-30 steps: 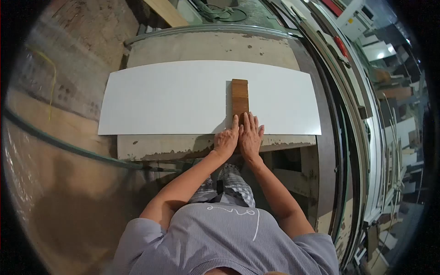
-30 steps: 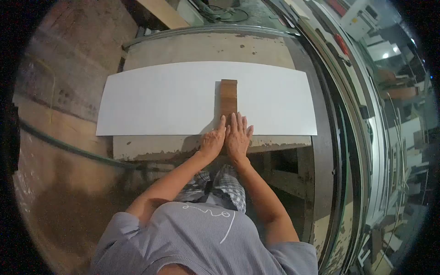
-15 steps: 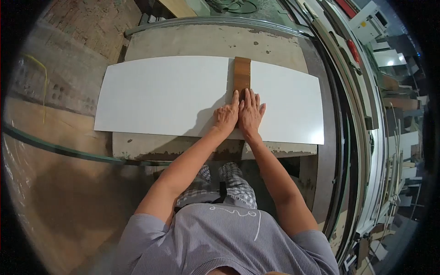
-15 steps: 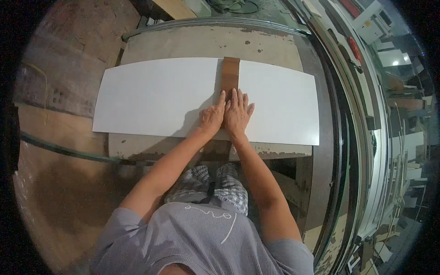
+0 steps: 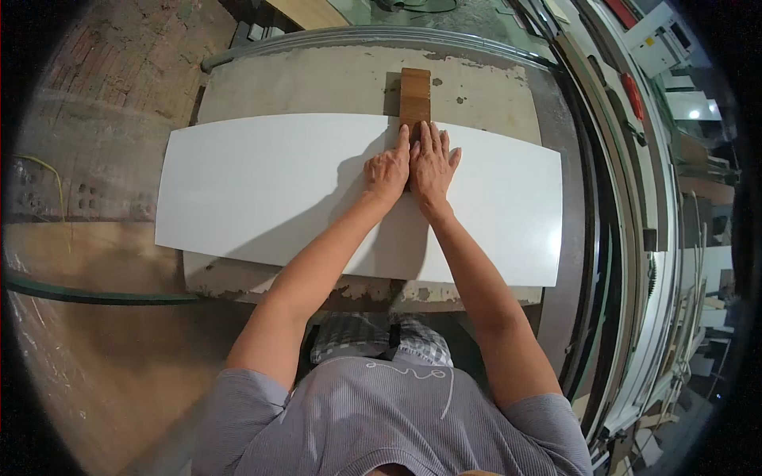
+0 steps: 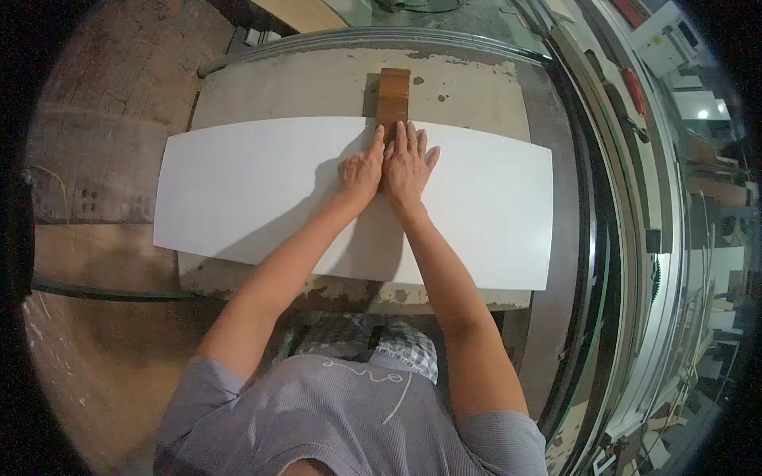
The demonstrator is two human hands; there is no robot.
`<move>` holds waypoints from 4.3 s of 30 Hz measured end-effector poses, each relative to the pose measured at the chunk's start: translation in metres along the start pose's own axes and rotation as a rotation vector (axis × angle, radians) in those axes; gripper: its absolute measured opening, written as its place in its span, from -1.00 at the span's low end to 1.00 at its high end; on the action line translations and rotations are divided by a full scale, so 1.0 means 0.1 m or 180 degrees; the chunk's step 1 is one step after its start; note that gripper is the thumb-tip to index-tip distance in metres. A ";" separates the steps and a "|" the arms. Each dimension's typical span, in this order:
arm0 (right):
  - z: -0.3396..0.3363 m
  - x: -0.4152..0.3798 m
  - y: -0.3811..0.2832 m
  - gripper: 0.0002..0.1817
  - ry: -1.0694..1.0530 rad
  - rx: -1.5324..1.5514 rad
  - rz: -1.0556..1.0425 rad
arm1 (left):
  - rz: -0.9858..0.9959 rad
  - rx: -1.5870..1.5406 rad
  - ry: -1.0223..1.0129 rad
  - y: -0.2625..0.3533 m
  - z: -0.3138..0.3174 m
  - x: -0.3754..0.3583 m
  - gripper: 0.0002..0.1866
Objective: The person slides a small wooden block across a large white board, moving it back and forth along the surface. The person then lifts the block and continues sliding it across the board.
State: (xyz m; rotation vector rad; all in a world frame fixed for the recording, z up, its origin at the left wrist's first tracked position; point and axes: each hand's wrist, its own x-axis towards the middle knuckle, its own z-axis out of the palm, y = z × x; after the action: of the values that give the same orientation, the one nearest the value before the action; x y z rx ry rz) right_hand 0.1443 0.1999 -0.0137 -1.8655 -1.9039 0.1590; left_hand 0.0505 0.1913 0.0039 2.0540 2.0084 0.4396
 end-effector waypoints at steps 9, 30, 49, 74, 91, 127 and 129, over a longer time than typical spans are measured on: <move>0.08 0.61 0.15 -0.50 -0.0080 0.0120 -0.0042 | -0.0096 0.0269 0.0127 0.07 0.12 0.63 -0.50; -0.36 -1.96 -0.48 -0.49 -0.0099 -0.0369 0.0188 | 0.0700 -0.0292 -0.0132 -0.40 -0.26 -1.92 -0.46; -0.12 -1.67 -0.92 -0.50 -0.0012 -0.0142 0.0186 | 0.0198 -0.0264 0.0237 -0.70 -0.40 -1.62 -0.53; 0.27 0.20 -0.53 -0.51 0.0039 0.0056 -0.0029 | -0.0106 -0.0056 0.0939 -0.50 -0.12 0.21 -0.59; 0.19 0.06 -0.42 -0.50 -0.0081 -0.0059 0.0065 | 0.0467 -0.0236 0.1191 -0.47 -0.07 0.07 -0.60; 0.05 -1.50 -1.41 -0.50 -0.0348 -0.0060 -0.0044 | 0.0347 0.0054 0.0447 -1.23 -0.56 -1.51 -0.50; 0.11 -1.32 -1.37 -0.50 -0.0287 -0.0067 -0.0047 | 0.0343 0.0094 0.0604 -1.23 -0.52 -1.33 -0.49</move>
State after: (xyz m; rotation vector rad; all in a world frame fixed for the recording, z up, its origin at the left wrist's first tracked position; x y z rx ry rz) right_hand 0.0106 0.0651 -0.0015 -1.8870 -1.9862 0.2226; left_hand -0.0844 0.0598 0.0003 2.2214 2.0237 0.6520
